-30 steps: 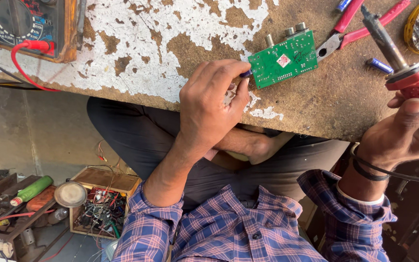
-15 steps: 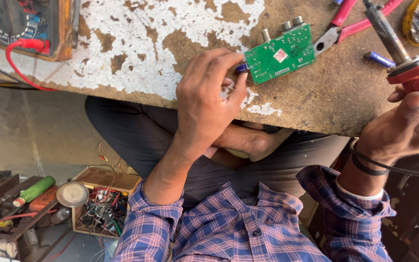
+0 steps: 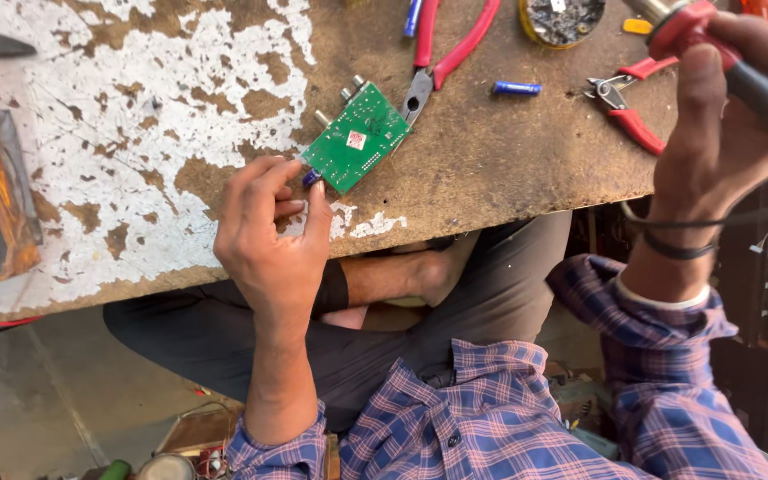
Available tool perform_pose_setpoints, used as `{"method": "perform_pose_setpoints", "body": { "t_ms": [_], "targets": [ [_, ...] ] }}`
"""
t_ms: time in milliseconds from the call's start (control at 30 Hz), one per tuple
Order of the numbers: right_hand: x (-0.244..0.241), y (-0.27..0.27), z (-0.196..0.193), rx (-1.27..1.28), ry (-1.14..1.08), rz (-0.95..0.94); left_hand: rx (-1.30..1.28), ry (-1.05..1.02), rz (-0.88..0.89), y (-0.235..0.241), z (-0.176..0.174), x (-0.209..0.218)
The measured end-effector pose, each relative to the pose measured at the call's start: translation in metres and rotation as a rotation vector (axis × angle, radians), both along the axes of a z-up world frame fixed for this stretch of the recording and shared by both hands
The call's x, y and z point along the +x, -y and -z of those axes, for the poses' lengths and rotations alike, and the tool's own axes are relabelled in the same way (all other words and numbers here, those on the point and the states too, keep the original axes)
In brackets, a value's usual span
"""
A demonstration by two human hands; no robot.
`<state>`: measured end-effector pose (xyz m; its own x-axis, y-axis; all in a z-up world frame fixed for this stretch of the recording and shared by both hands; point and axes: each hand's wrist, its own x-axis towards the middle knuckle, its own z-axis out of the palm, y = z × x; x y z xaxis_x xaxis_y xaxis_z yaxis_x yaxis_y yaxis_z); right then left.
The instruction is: The person solders components onto a green circuit board using a soldering iron and solder wire. They attach a blue cylindrical capacitor and trim excess leads with pliers. The person works on both sides of the board, applying heat and solder to various connection points.
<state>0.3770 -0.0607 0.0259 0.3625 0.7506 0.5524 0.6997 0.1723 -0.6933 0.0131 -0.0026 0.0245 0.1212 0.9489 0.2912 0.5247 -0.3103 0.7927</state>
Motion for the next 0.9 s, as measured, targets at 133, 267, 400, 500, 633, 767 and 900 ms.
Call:
{"method": "perform_pose_setpoints", "body": {
  "t_ms": [133,267,400,500,633,767,900],
  "targets": [
    [0.008,-0.01,-0.021,-0.021,0.217,-0.142,0.019,-0.02,-0.014,0.001,0.002,0.001],
    [-0.001,-0.019,-0.038,-0.056,0.282,-0.215,0.036,-0.026,-0.021,0.0,0.003,0.002],
    [-0.006,-0.014,-0.043,-0.061,0.29,-0.142,0.024,-0.018,-0.034,0.001,0.002,0.005],
    [-0.006,-0.001,-0.032,0.004,-0.124,-0.069,0.025,-0.009,-0.022,0.0,-0.001,0.007],
    [-0.013,0.05,-0.004,0.066,-0.934,-0.078,0.041,-0.043,-0.025,0.002,-0.003,0.01],
    [-0.011,0.096,0.028,0.216,-1.504,-0.178,0.045,-0.074,-0.028,0.003,-0.001,0.009],
    [-0.003,0.117,0.044,0.273,-1.658,-0.189,0.048,-0.083,-0.025,0.003,0.002,0.008]
  ]
}}
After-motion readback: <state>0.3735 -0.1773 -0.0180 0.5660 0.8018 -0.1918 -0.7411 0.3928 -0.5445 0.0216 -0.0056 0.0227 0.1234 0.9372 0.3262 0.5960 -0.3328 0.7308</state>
